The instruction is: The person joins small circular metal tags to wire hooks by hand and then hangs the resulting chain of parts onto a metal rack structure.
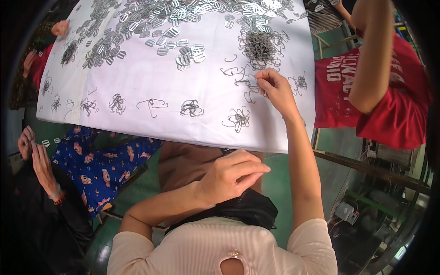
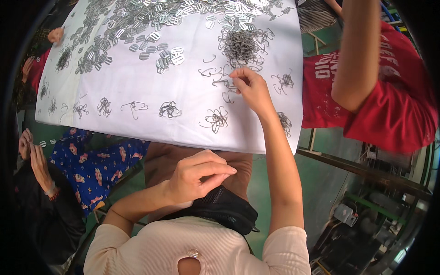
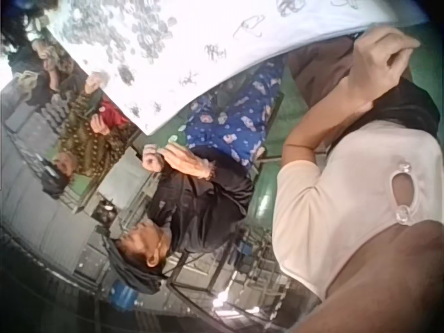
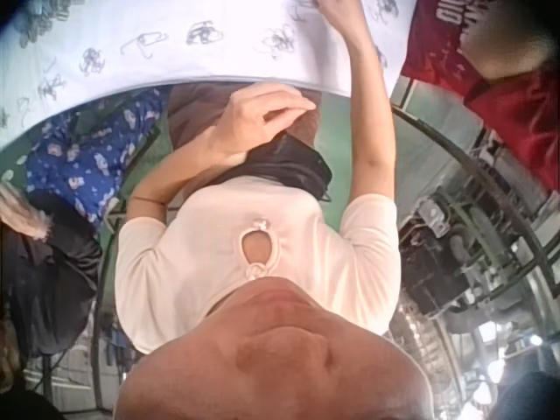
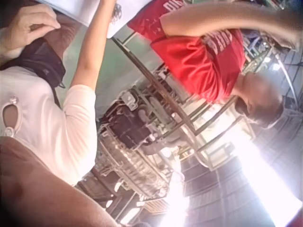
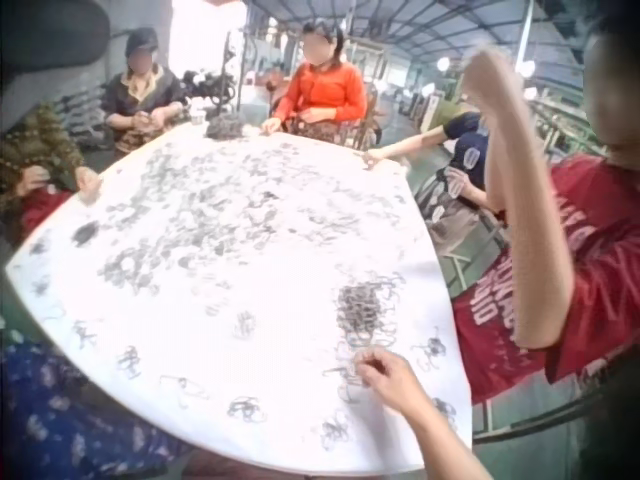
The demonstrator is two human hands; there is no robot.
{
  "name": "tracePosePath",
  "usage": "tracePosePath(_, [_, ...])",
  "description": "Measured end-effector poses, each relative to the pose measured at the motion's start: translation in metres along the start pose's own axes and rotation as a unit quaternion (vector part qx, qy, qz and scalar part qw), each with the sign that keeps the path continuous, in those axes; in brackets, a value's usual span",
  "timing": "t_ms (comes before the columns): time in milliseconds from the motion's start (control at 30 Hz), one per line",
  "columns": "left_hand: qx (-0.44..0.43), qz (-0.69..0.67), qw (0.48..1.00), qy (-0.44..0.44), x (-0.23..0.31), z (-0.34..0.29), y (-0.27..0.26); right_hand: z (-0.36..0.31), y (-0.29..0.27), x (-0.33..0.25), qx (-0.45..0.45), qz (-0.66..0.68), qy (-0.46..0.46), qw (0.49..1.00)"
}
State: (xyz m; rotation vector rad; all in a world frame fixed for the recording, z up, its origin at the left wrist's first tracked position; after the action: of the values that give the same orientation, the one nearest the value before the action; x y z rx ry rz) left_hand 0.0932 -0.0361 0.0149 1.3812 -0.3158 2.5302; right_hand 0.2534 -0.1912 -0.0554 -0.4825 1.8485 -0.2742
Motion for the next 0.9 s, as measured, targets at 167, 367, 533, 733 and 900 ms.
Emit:
tracePosePath(167, [-0.01, -0.005, 1.0, -0.026, -0.007, -0.001, 0.004, -0.045, -0.012, 0.016, -0.01, 0.097, 0.062, 0.993])
tracePosePath(367, [-0.032, -0.006, 0.998, -0.047, -0.008, 0.0, 0.009, -0.118, -0.033, 0.007, 0.053, 0.158, 0.053, 0.985])
tracePosePath(533, [-0.005, -0.032, 0.997, -0.071, -0.01, 0.0, 0.016, -0.191, -0.035, -0.017, 0.065, 0.246, 0.061, 0.965])
tracePosePath(733, [-0.02, -0.049, 0.998, -0.043, -0.002, 0.004, 0.029, -0.225, -0.026, -0.016, 0.093, 0.219, 0.11, 0.965])
tracePosePath(900, [-0.094, -0.045, 0.994, -0.04, 0.004, 0.004, 0.046, -0.232, -0.027, -0.007, 0.146, 0.252, 0.105, 0.951])
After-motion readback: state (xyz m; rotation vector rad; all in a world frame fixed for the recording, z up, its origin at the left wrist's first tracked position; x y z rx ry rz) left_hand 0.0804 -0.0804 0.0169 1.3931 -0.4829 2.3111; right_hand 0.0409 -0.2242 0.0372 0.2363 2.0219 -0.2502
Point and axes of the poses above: each hand's wrist, its own z-axis towards the middle knuckle, its own y-axis out of the palm, x = y × z, the point moved 6 cm from there along z, towards the middle knuckle, and after that the axes turned 10 degrees about y, right-handed, at the moved point
